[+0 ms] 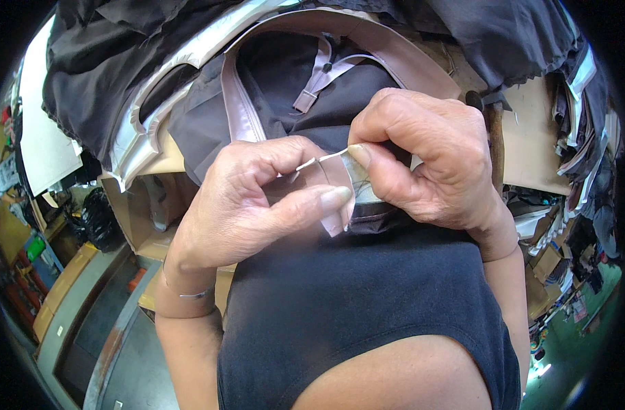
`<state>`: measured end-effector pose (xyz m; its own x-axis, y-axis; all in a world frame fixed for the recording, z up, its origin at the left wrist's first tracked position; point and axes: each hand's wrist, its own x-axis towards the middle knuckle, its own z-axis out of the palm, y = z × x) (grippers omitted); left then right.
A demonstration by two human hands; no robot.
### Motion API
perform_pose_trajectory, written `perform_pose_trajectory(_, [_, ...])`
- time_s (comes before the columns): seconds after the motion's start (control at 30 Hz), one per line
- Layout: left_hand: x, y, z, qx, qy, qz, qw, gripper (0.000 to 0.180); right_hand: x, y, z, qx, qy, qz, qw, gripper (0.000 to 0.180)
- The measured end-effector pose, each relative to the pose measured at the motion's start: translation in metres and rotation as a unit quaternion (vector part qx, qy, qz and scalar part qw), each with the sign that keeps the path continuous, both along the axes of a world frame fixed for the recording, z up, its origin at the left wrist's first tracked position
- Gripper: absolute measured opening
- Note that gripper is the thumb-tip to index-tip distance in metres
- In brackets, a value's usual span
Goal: The person repeatedly folds and tucks fabric edges of a dark bag with light trim, using a small hammer-like tool to press seams and a metal clip to secure folded sections. The person handles multiple similar bag pieces on a cluttered worktable, adjusting and repositioning them throughout.
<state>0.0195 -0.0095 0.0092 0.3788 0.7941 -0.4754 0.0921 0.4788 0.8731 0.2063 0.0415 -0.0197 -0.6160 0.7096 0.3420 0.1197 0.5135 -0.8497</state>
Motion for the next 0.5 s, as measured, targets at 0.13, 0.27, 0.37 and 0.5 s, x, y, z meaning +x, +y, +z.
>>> perform_pose_trajectory(0.13, [0.001, 0.004, 0.003, -0.004, 0.005, -0.025, 1.0, 0.013, -0.001, -0.002, 0.001, -0.007, -0.009, 0.004, 1.0, 0.005])
perform_pose_trajectory(0.27, [0.001, 0.002, -0.004, 0.087, 0.018, -0.039, 0.995, 0.011, 0.003, 0.0, -0.002, -0.05, 0.003, 0.028, 0.998, 0.004])
perform_pose_trajectory(0.37, [0.002, 0.002, -0.011, 0.148, 0.012, -0.06, 0.987, 0.011, 0.006, 0.0, -0.002, -0.077, -0.003, 0.031, 0.997, 0.005])
perform_pose_trajectory(0.5, [0.001, 0.005, -0.013, 0.223, 0.078, -0.106, 0.966, 0.013, 0.005, -0.001, -0.002, -0.08, -0.008, 0.037, 0.996, 0.007])
